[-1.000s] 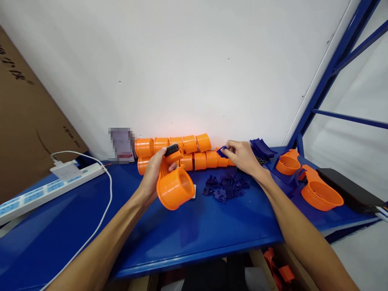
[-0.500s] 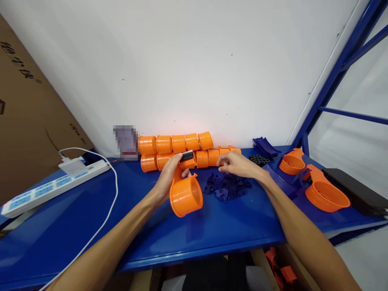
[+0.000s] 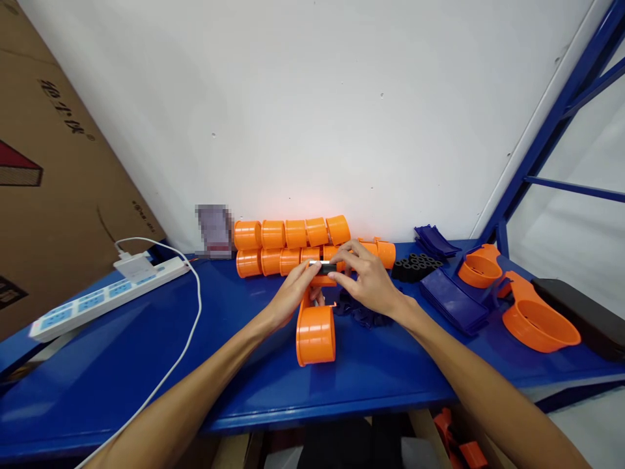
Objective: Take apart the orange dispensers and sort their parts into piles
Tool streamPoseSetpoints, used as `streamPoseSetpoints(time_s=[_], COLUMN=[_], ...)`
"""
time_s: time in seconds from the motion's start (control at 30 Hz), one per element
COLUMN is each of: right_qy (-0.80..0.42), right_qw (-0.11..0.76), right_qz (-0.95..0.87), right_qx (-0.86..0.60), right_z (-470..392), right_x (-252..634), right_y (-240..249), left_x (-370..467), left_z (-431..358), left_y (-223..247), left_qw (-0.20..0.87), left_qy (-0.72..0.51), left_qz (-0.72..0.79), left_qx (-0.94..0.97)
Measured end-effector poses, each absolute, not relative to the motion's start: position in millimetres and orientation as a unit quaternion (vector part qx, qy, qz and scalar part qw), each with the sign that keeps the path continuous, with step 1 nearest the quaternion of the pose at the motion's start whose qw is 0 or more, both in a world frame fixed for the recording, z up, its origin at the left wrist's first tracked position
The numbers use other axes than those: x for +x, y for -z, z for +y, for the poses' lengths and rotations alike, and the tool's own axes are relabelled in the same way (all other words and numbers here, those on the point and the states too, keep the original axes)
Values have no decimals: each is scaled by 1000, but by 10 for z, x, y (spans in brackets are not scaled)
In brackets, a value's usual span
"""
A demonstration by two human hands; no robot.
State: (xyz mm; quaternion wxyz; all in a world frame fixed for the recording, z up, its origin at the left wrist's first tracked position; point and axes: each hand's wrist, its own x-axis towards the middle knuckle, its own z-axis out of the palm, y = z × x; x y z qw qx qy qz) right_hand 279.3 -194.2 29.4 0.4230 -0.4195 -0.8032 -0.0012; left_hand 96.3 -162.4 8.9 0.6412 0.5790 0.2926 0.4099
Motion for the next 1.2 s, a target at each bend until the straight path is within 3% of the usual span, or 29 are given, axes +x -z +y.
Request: streamPoseSetpoints(time_s=[0.1,0.3,0.47,0.7,0.9,1.2], right_qy=[3,6,78,68,127,72], right_qw=[447,498,568,360,284,145], right_qz=[-783,-699,-561,-564,-524,-573], right_qx=[-433,-513,-597,-740,-793,-804], right_z=[-1900,-1856,-1827,-1847,-1764,-1593], right_x=[2850,3079,3601,4100,4110,4126], right_y=[-320,-519,-747,-762,-635,-418], left_x=[895,667,685,749,777,782], left_z=[-1514,-1246,-1283,-1380,-1429,-1448], left_y=[-167,-366,-388,-410,-413,-400], left_qw=[654,601,618,628,637,646], left_qy=[-453,-665,-667,-648,-636,-618], left_qz=[299,267,250,277,295,297], left_qx=[527,353,333,330,321,335])
